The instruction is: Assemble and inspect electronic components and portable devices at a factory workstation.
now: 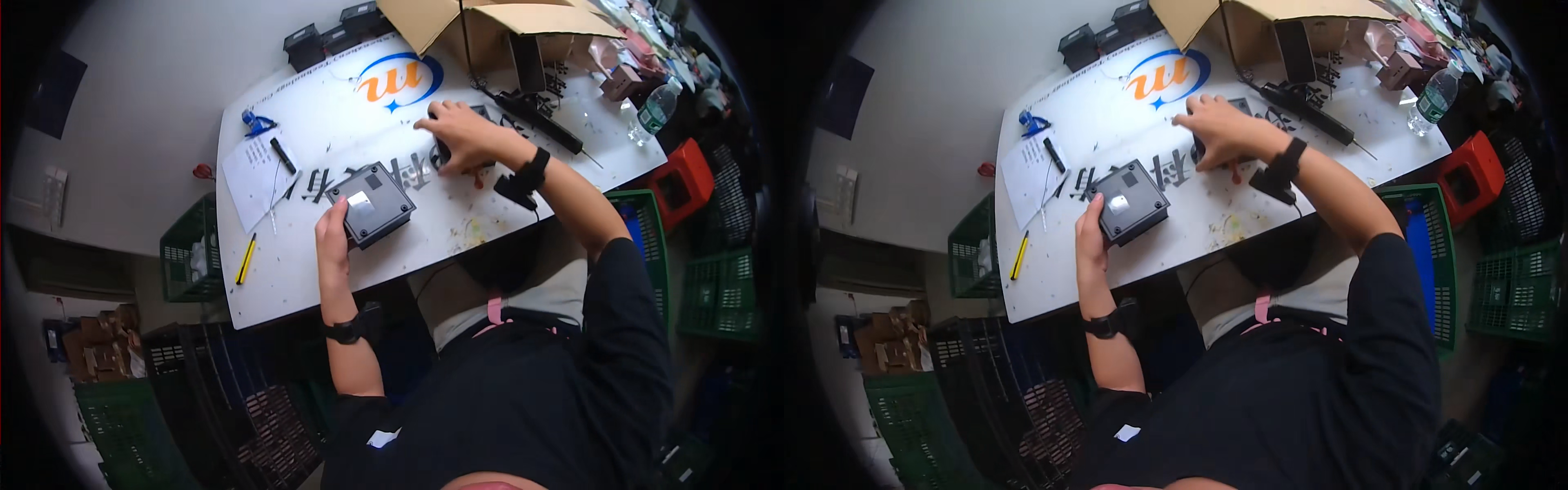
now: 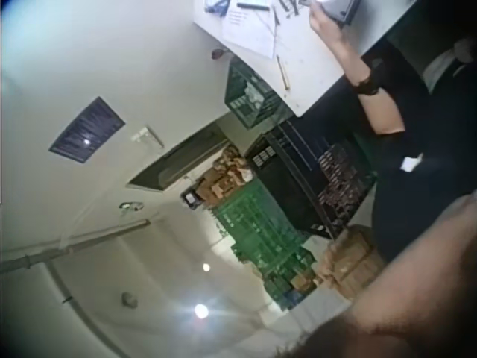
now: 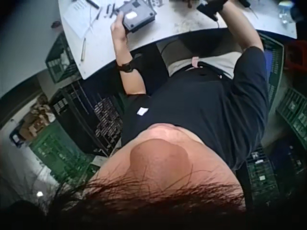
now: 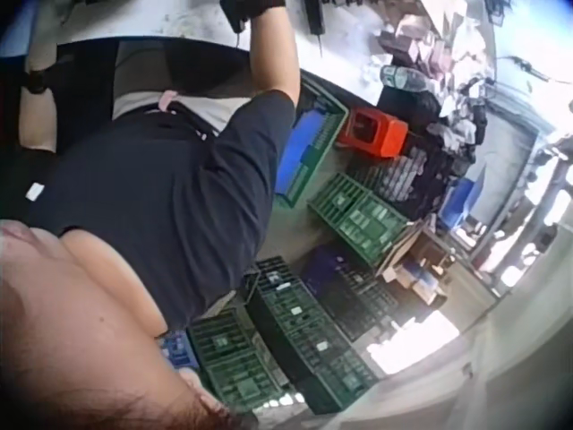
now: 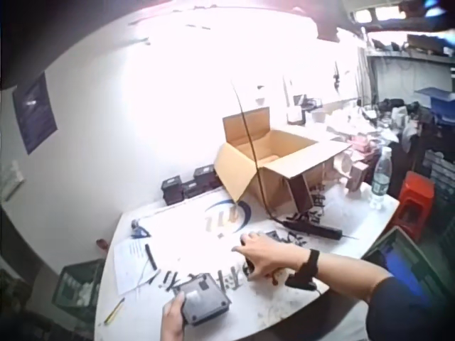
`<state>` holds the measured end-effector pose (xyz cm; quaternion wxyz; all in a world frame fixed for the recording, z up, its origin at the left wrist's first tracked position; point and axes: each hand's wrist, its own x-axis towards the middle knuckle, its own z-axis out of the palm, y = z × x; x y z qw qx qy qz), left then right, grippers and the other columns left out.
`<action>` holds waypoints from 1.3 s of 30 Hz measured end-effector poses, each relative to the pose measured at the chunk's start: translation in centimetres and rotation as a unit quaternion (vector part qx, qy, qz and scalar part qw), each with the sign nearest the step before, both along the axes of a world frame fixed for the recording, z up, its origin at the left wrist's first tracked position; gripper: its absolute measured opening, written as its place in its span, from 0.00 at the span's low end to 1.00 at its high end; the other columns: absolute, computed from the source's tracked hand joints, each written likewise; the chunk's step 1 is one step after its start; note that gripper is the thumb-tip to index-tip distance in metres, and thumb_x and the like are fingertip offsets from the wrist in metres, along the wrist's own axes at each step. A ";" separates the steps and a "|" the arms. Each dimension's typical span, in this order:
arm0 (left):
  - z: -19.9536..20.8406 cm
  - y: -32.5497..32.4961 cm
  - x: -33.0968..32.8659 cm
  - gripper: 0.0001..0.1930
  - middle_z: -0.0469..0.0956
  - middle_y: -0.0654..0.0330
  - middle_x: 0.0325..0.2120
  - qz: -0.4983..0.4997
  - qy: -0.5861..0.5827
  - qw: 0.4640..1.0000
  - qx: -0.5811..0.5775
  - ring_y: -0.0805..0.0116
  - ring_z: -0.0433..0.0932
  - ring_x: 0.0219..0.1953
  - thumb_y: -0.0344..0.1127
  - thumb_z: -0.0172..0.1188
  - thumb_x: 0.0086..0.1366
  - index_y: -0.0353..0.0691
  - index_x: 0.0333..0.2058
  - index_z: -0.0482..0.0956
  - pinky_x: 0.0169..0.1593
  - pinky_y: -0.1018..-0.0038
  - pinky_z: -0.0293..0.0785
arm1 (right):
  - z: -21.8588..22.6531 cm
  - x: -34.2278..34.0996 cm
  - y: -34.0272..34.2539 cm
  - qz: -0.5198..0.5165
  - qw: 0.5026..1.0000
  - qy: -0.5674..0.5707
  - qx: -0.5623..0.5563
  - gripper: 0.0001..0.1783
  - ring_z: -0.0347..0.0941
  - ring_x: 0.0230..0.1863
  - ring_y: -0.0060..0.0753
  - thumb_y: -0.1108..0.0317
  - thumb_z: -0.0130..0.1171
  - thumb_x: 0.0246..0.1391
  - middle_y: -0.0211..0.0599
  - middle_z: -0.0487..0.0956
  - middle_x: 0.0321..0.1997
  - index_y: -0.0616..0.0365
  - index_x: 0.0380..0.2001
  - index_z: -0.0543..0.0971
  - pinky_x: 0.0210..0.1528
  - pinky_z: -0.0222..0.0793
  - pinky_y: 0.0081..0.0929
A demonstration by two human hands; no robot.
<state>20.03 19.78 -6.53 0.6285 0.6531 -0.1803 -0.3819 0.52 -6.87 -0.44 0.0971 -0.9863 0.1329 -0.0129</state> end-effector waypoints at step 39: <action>2.3 -2.8 -10.3 0.21 0.80 0.55 0.38 0.097 -0.212 0.972 -0.038 0.65 0.78 0.39 0.46 0.50 0.77 0.31 0.48 0.81 0.43 0.69 0.76 | 0.8 -19.3 4.5 0.011 0.953 -0.299 0.051 0.54 0.68 0.59 0.53 0.48 0.80 0.28 0.54 0.72 0.55 0.59 0.63 0.74 0.56 0.62 0.48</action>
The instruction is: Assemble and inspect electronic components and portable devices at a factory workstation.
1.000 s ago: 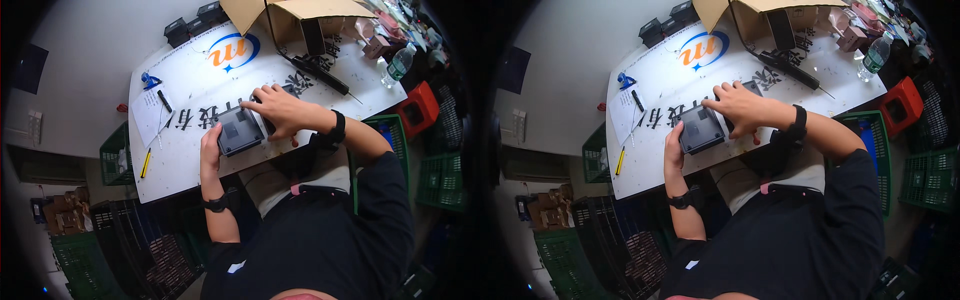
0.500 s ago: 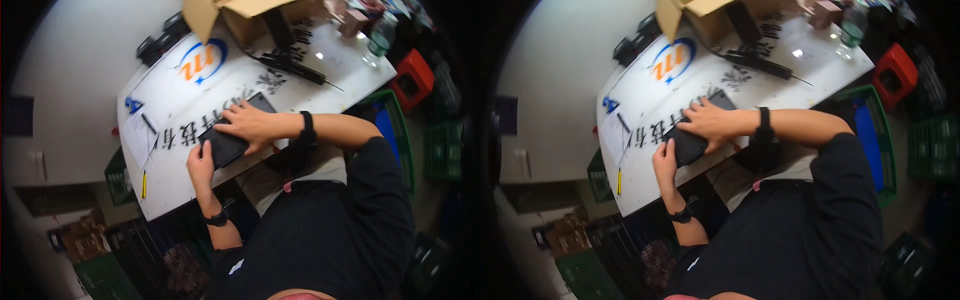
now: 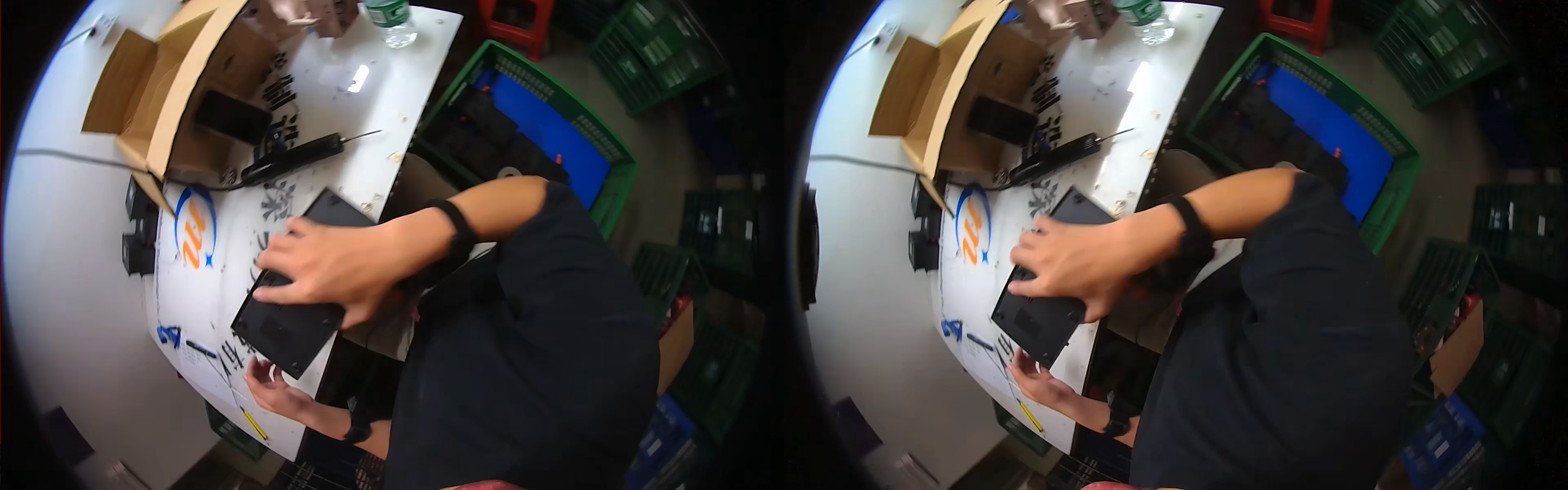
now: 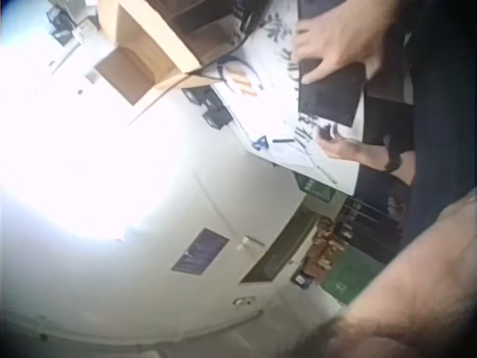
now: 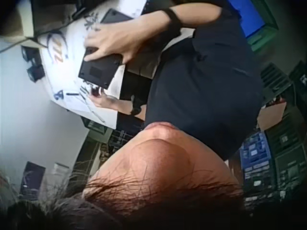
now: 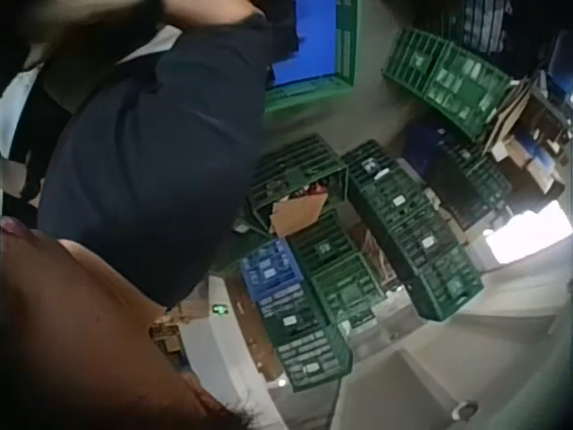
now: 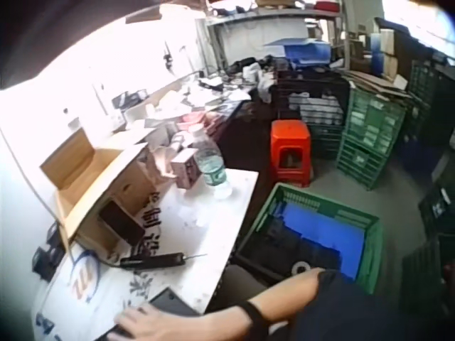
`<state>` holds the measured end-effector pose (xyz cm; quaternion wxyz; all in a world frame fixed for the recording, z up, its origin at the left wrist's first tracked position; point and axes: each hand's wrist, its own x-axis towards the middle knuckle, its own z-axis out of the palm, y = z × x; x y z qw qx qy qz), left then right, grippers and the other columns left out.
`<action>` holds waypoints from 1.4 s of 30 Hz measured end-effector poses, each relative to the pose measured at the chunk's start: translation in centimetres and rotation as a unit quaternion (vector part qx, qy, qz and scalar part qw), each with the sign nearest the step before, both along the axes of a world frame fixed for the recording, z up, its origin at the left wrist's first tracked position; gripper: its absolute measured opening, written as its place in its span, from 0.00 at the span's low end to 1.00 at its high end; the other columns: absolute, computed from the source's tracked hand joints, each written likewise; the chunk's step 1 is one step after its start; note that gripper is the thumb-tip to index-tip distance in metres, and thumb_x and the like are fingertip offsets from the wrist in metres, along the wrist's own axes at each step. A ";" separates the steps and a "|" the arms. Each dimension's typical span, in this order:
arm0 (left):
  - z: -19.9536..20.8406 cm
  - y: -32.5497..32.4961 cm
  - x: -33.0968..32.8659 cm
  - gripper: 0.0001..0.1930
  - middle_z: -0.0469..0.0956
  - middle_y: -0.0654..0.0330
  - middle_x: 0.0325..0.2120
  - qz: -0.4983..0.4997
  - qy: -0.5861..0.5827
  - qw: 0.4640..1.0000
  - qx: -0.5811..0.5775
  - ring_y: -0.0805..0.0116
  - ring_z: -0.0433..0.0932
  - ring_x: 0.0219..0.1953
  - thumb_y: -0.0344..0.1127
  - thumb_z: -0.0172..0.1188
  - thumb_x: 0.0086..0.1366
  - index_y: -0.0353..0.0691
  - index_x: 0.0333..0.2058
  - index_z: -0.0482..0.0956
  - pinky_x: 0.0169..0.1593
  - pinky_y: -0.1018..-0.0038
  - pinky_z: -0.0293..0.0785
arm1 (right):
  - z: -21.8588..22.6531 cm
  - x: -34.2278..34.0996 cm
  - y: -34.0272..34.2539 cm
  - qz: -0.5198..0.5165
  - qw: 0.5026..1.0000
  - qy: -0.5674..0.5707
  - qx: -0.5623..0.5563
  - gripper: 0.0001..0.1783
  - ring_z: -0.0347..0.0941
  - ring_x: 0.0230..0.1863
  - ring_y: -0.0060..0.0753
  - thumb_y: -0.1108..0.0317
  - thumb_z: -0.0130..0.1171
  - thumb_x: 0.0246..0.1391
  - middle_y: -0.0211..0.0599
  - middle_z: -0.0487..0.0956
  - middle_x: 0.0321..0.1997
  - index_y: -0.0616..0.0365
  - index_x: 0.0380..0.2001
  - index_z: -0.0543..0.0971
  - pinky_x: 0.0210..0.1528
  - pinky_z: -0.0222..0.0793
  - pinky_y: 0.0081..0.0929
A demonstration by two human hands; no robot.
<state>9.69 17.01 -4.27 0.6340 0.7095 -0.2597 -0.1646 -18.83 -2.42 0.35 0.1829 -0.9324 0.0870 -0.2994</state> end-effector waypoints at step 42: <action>-10.1 -8.1 -12.8 0.19 0.75 0.50 0.25 0.020 -0.467 0.867 0.171 0.61 0.68 0.29 0.39 0.50 0.78 0.27 0.32 0.74 0.39 0.66 0.71 | -45.6 -47.2 13.1 -0.906 0.039 0.025 0.422 0.58 0.63 0.63 0.62 0.36 0.73 0.44 0.56 0.63 0.62 0.49 0.70 0.56 0.61 0.64 0.62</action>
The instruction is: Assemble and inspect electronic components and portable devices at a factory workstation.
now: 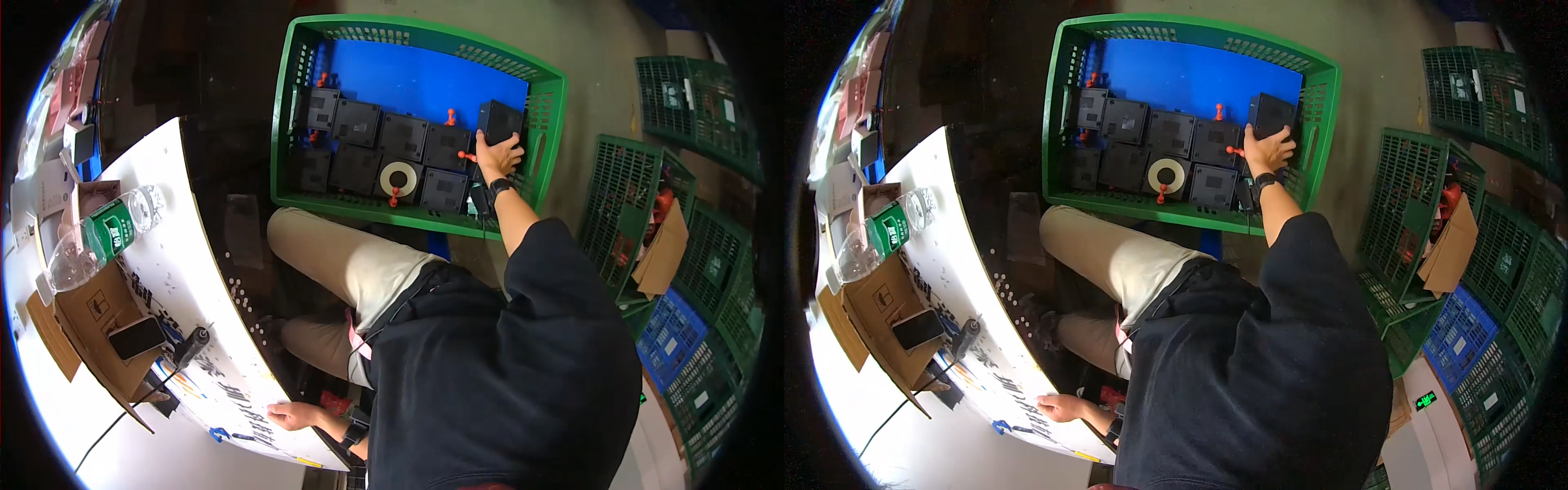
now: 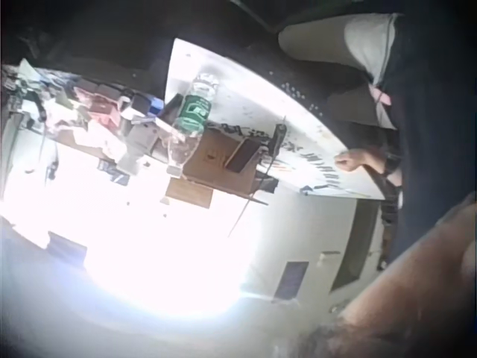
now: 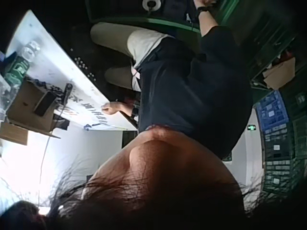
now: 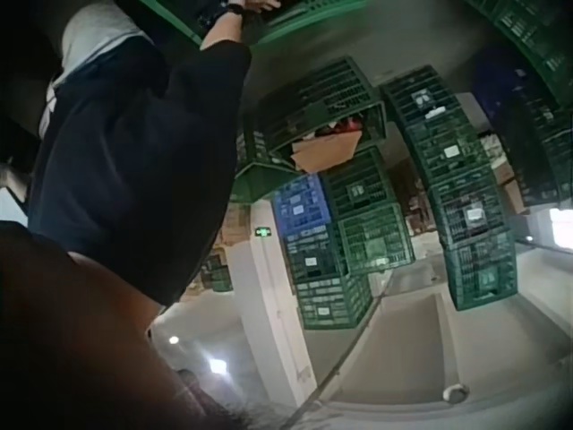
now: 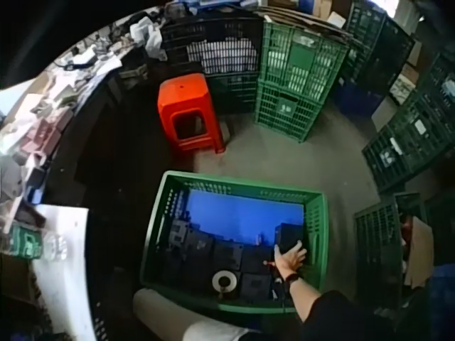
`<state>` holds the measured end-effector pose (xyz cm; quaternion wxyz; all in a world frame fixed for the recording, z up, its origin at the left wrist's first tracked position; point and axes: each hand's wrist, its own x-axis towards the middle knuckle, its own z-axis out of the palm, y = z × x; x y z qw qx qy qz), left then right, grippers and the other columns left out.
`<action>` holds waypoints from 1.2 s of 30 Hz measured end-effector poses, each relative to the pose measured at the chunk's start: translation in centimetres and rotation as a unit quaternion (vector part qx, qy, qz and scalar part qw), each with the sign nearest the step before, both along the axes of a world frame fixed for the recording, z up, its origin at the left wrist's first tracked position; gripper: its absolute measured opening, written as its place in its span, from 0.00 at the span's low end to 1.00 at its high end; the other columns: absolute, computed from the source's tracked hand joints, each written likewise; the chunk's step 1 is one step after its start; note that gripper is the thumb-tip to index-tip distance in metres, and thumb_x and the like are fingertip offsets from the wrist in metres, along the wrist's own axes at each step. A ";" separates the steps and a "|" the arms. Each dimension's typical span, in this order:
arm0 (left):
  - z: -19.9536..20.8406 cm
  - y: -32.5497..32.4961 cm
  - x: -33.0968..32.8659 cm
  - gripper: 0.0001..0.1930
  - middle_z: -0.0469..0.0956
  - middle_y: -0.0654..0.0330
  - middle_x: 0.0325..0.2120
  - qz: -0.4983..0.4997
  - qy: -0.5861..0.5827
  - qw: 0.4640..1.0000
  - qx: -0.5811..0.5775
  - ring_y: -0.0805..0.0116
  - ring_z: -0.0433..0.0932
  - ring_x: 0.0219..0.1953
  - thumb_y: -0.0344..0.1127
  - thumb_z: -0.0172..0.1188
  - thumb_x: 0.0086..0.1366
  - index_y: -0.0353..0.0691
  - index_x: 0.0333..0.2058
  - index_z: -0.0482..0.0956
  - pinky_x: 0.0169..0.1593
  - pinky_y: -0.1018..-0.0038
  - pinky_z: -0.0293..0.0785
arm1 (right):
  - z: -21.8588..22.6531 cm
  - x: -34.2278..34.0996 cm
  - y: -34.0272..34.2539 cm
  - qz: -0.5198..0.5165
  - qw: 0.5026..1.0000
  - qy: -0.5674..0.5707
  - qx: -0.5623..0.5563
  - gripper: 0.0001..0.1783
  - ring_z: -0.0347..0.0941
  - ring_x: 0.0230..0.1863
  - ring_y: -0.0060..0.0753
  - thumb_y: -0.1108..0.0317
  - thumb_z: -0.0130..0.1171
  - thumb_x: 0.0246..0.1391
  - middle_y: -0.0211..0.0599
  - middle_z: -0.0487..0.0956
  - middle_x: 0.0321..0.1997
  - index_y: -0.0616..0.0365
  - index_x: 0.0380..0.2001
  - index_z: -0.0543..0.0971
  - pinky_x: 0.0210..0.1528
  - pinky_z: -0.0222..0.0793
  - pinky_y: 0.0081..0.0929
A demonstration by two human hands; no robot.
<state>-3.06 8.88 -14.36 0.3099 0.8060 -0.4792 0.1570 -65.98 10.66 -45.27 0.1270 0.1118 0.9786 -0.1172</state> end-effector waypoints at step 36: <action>-0.7 -0.2 -1.0 0.16 0.76 0.53 0.24 0.030 -0.084 0.996 -0.026 0.54 0.72 0.26 0.42 0.54 0.74 0.38 0.28 0.75 0.32 0.63 0.69 | 0.6 -2.0 2.5 0.086 0.991 -0.076 0.068 0.64 0.64 0.66 0.65 0.29 0.69 0.43 0.62 0.60 0.67 0.51 0.74 0.52 0.62 0.67 0.60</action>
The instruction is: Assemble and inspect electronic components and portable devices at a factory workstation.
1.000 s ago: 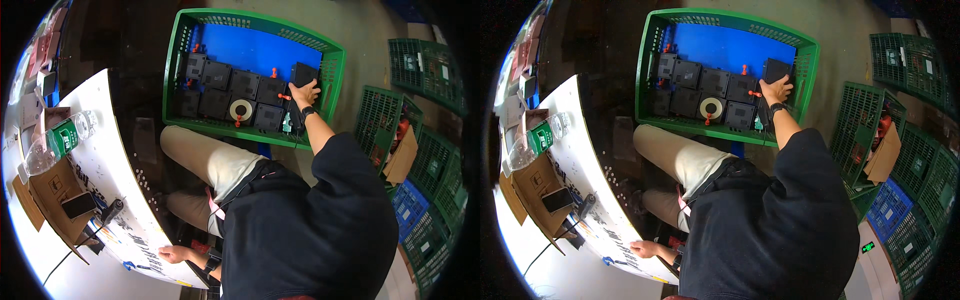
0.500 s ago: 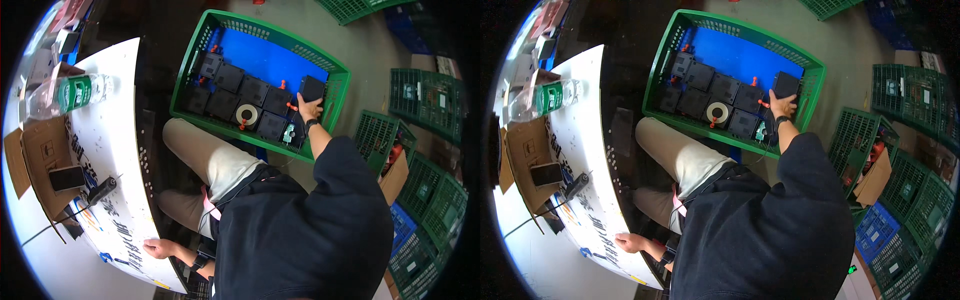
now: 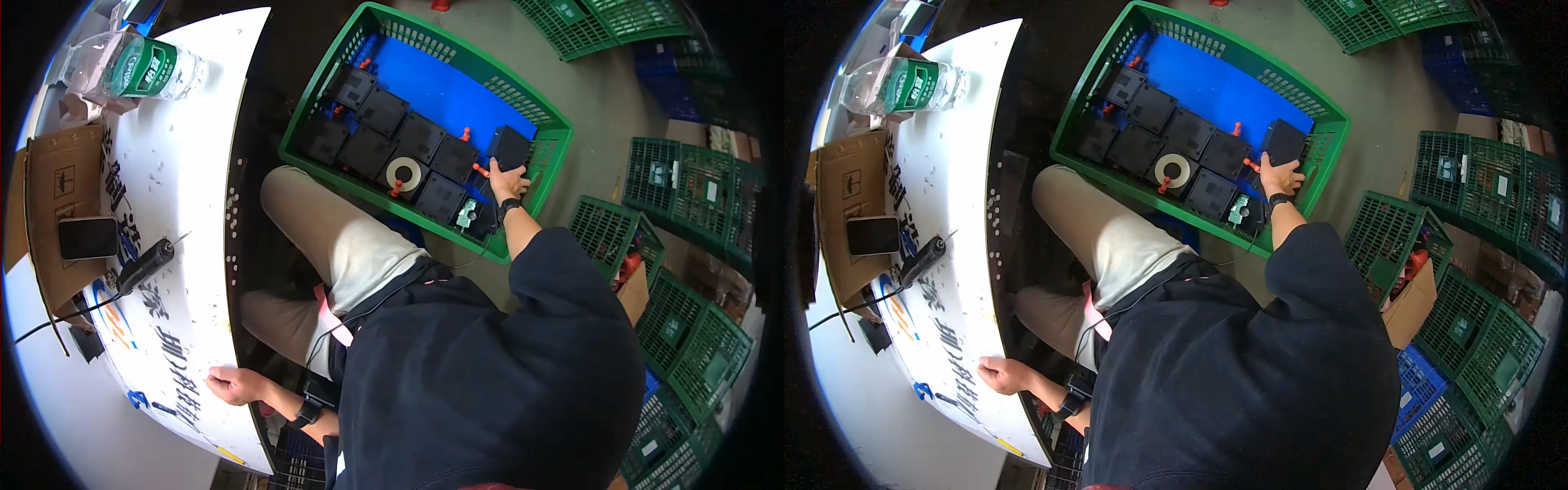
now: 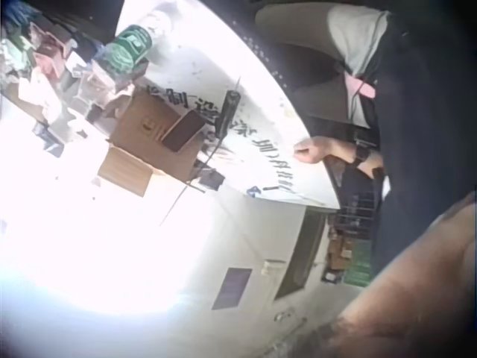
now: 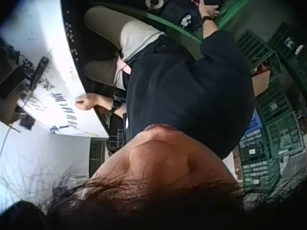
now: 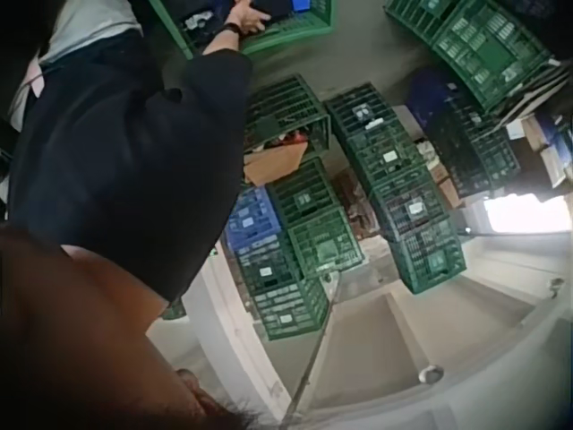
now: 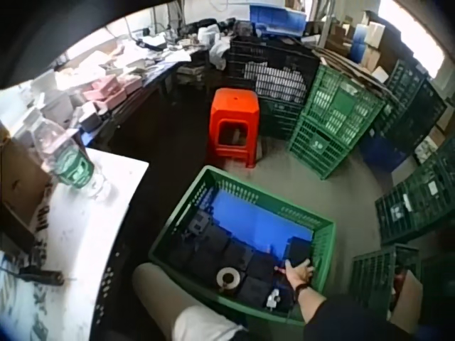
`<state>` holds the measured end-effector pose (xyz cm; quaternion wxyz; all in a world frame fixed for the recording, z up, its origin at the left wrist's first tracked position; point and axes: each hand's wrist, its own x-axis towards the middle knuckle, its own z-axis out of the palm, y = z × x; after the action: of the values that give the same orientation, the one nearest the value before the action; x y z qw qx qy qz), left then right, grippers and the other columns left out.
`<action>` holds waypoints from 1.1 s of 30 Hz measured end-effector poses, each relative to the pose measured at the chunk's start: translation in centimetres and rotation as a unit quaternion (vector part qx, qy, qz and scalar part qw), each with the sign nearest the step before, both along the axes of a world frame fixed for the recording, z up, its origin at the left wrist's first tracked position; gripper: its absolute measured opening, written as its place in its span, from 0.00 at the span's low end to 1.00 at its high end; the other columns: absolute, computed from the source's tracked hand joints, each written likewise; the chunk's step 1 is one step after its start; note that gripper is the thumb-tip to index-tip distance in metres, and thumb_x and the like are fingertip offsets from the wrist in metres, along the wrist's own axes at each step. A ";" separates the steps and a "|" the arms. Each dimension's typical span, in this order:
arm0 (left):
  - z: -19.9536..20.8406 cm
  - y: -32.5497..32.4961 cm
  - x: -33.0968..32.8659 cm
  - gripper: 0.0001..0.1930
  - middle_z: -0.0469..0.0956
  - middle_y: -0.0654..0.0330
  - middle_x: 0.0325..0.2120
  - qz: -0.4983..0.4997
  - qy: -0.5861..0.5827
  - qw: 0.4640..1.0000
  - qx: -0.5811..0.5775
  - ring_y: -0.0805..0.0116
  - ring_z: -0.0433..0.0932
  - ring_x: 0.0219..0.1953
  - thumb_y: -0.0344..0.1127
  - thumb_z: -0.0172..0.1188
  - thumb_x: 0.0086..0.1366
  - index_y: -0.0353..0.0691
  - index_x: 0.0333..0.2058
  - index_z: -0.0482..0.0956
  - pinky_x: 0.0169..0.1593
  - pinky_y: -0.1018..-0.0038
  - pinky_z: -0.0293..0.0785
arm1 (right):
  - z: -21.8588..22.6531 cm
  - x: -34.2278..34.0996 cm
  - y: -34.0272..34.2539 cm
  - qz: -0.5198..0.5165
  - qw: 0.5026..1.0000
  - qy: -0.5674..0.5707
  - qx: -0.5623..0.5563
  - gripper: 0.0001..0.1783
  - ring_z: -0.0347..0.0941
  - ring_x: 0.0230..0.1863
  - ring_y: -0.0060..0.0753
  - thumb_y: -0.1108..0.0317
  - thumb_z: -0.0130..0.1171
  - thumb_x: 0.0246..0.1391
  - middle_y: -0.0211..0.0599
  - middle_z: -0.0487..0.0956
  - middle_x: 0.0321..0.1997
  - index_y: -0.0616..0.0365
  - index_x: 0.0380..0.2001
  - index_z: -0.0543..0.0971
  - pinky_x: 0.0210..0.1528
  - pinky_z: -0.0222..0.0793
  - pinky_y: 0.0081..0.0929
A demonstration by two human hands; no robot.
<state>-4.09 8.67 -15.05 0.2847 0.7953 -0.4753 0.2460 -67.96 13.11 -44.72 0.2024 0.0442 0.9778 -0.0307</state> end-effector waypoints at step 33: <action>-3.3 -4.9 -18.6 0.37 0.79 0.55 0.52 -0.335 0.830 0.192 0.402 0.58 0.80 0.53 0.54 0.58 0.73 0.40 0.71 0.56 0.56 0.60 0.78 | 27.9 20.8 -11.1 0.312 0.466 -0.610 -0.560 0.54 0.60 0.72 0.35 0.60 0.66 0.39 0.40 0.67 0.68 0.61 0.72 0.60 0.76 0.49 0.33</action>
<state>-22.67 3.74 -18.31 0.2120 0.3123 -0.2203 -0.8995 -47.13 2.03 -16.83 0.7249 -0.3787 0.3291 -0.4721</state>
